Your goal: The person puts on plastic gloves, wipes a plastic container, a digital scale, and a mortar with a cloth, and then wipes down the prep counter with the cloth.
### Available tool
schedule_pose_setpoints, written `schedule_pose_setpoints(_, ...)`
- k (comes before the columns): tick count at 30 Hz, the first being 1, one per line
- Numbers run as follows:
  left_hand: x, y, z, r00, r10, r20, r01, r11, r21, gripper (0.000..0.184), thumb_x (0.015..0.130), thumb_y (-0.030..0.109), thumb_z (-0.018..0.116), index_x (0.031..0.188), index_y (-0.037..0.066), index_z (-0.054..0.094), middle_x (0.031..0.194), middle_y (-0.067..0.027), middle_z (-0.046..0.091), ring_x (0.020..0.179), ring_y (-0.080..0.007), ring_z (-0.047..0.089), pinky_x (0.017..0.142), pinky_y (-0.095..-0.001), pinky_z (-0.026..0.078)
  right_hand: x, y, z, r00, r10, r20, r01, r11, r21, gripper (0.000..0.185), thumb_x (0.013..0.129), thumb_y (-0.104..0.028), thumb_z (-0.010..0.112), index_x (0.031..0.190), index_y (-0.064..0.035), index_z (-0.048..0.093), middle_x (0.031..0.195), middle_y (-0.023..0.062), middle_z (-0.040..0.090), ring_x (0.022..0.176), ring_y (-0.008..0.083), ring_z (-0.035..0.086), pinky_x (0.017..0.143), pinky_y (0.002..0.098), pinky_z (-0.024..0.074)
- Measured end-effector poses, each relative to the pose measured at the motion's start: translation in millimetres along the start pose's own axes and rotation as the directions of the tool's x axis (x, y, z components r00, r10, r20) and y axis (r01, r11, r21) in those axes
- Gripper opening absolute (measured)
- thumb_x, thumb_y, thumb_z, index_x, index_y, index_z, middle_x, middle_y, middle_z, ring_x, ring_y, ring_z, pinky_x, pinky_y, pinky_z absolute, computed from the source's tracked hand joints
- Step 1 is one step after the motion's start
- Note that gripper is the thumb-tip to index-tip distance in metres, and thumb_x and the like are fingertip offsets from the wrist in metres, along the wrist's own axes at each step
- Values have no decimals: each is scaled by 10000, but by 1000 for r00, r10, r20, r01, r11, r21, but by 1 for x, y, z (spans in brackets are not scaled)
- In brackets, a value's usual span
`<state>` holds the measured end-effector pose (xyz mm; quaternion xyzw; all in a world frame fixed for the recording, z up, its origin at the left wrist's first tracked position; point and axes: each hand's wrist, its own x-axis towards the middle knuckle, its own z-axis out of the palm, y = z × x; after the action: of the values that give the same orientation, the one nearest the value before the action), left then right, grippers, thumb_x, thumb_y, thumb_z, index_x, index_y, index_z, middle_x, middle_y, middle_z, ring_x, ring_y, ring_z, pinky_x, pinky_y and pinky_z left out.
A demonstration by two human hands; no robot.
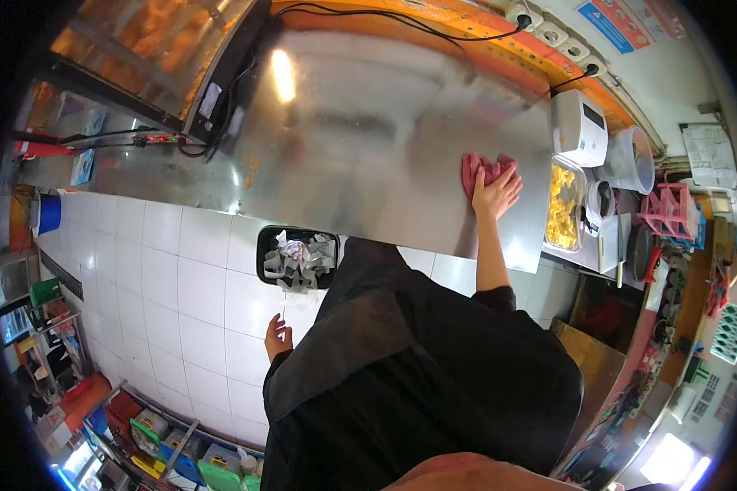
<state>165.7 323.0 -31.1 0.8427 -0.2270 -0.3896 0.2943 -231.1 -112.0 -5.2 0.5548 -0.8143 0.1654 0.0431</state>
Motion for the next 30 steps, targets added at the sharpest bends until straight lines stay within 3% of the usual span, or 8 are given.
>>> schedule_pose_setpoints(11, 51, 11, -2, 998, -48, -32, 47, 999, -23, 484, 762, -6, 600, 1227, 96, 514, 976, -120, 630, 784, -185, 629, 648, -310, 496, 197, -29, 83, 995, -82, -51, 84, 996, 24, 754, 832, -445, 421, 1398, 9, 216, 1420, 275, 234, 1349, 429, 136, 1092, 499, 160)
schedule_pose_setpoints(15, 62, 85, -5, 993, -97, -72, 101, 993, 56, 449, 785, 11, 576, 1222, 91, 514, 989, -117, 625, 830, -203, 614, 659, -305, 469, 289, -38, 101, 999, -7, -44, 7, 1000, -7, 742, 833, -467, 419, 1375, 16, 267, 1415, 259, 261, 1331, 422, 179, 1076, 506, 167)
schedule_pose_setpoints(17, 66, 77, 2, 981, -154, -114, 152, 988, -32, 436, 792, 19, 563, 1220, 87, 514, 991, -115, 626, 850, -208, 609, 662, -304, 459, 336, -50, 109, 951, 302, -69, -306, 951, -44, 724, 816, -443, 441, 1363, 6, 290, 1399, 240, 298, 1303, 425, 232, 1057, 506, 219)
schedule_pose_setpoints(21, 51, 52, 15, 992, -109, -69, 116, 988, 105, 455, 771, 12, 575, 1214, 95, 515, 939, -110, 622, 773, -177, 609, 607, -293, 474, 404, -50, 120, 947, 317, 58, -300, 932, -201, 654, 796, -413, 462, 1326, -37, 386, 1395, 199, 340, 1288, 372, 301, 1045, 463, 273)
schedule_pose_setpoints(23, 45, 14, 25, 953, -302, -9, 302, 953, 3, 477, 760, -7, 581, 1217, 113, 515, 916, -106, 621, 746, -154, 611, 561, -267, 469, 414, -52, 122, 982, -1, 190, 1, 1000, 1, 565, 774, -367, 486, 1282, -118, 482, 1327, 163, 451, 1207, 334, 435, 994, 413, 363)
schedule_pose_setpoints(26, 54, 8, 32, 896, -433, 93, 442, 891, -109, 479, 755, 20, 588, 1216, 122, 514, 917, -107, 634, 718, -151, 624, 558, -266, 481, 408, -48, 135, 974, -186, 127, 189, 982, -11, 518, 741, -324, 520, 1254, -248, 507, 1187, 171, 558, 1040, 354, 556, 849, 454, 464)
schedule_pose_setpoints(29, 56, 10, 24, 980, -177, 92, 170, 983, 74, 454, 757, 31, 566, 1203, 96, 518, 935, -127, 644, 732, -174, 642, 614, -287, 510, 380, -81, 123, 889, -450, 82, 440, 891, 114, 516, 697, -201, 525, 1194, -334, 562, 1166, 142, 578, 988, 366, 576, 832, 446, 474)
schedule_pose_setpoints(30, 59, 7, 20, 981, -179, 80, 173, 981, 85, 453, 751, 28, 565, 1198, 85, 520, 932, -125, 644, 724, -183, 641, 629, -305, 516, 372, -87, 131, 831, -554, 56, 540, 827, 156, 506, 694, -184, 516, 1174, -332, 580, 1156, 136, 586, 996, 368, 574, 839, 441, 475)
